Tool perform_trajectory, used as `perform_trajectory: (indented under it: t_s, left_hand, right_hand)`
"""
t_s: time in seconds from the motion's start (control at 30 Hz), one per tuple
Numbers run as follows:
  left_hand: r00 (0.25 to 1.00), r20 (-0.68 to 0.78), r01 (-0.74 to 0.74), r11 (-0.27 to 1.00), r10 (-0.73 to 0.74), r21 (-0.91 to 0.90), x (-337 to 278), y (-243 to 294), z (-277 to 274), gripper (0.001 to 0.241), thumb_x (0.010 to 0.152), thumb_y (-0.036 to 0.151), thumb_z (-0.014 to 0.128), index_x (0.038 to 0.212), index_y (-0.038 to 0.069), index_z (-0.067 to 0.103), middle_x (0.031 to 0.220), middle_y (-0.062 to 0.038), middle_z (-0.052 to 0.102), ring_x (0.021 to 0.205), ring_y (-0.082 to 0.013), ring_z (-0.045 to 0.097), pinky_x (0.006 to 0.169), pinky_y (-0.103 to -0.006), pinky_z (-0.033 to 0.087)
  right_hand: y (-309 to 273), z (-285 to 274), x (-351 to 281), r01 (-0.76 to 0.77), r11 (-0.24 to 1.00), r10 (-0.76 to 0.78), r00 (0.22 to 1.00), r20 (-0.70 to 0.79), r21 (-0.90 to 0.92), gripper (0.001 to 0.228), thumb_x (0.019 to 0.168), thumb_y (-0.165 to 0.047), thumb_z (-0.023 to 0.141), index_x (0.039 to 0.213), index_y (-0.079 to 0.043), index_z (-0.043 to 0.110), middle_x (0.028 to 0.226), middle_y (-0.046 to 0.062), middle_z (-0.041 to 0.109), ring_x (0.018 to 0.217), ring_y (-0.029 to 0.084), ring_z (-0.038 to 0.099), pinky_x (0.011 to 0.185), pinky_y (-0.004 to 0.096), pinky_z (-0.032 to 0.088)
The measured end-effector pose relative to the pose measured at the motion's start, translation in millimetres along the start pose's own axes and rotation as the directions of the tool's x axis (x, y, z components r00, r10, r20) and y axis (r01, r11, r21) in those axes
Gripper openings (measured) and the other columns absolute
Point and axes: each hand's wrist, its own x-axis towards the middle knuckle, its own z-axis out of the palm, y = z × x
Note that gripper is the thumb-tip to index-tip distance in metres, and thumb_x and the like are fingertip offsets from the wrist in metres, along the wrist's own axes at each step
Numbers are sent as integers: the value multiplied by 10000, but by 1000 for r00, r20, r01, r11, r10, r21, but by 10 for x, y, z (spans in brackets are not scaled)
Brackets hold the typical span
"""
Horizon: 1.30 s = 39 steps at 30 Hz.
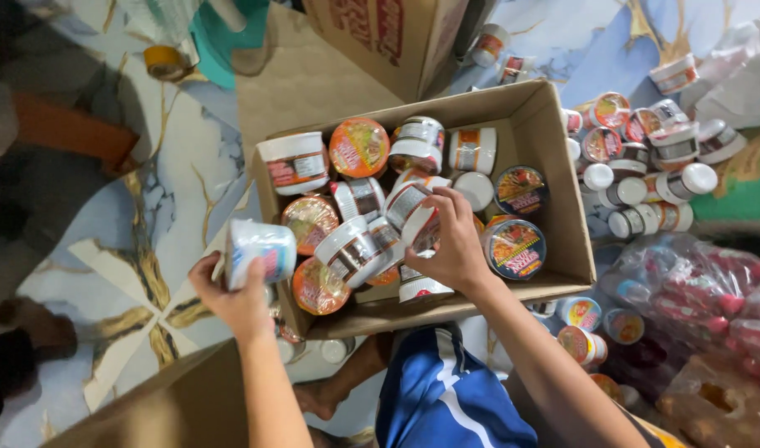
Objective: Organize cup noodles from a box into a cardboard display tray on the floor.
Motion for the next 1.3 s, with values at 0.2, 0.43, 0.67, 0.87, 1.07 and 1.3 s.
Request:
perform_trajectory:
  t_s: [0.2,0.43,0.67,0.87,1.07,1.3]
  left_hand:
    - [967,208,250,692,-145,-678,14,825,605,716,745,120,762,1383,57,443,1320,-116,563,1240,-267,596,1106,-441,500]
    - [885,427,-47,948,186,-316,-668,1477,1927,803,762,228,883,1418,56,454,1383,-110,480,1333,-259,480,1195,-391,391]
    - [659,659,-215,930,362,-297,-1808,1838,3185,763,702,350,963,1277,85,538,1440,-184,486,1373,-372,507,1184,-477,420]
    - [533,756,-90,914,381,-396,-2716,1812,4056,783,673,337,976,1268,92,531,1405,-197,446,1337,-386,502,1130,-473,454]
    - [424,825,-166,928,374,-335,-3502,1652,4403,799,592,272,955,1240,99,521,1357,-209,447,1263,-408,537,1062,-468,492]
    - [287,899,-174,941,330,-290,-4255,1419,4772,812,559,222,910,1250,73,511,1327,-236,449,1226,-449,518,1032,-496,470]
  right_hand:
    - [-25,-360,-103,76,950,-60,996,63,-304,1008,639,-431,916,1476,-129,441,1495,333,331,1358,528,310,1088,595,289]
    - [347,-802,-436,-99,986,64,966,-250,-131,715,845,-255,797,1459,-53,490,1512,257,440,1388,450,436,1147,518,384]
    - [1350,-1390,-1162,-337,937,333,794,-508,89,433,920,-159,719,1314,-22,601,1301,194,642,1223,354,639,1068,419,509]
    - [2258,-2071,-1939,-643,746,642,627,-442,171,449,951,-257,743,1314,-21,625,1176,166,708,1070,277,704,923,379,553]
    - [3743,-1902,-2946,-845,409,899,307,-313,344,535,815,-315,800,1244,-34,650,1032,175,739,923,256,707,804,379,571]
    - [4987,-1074,-3673,-924,378,899,380,-220,-51,558,811,-439,744,1171,-29,629,1127,333,686,1084,492,645,939,532,514]
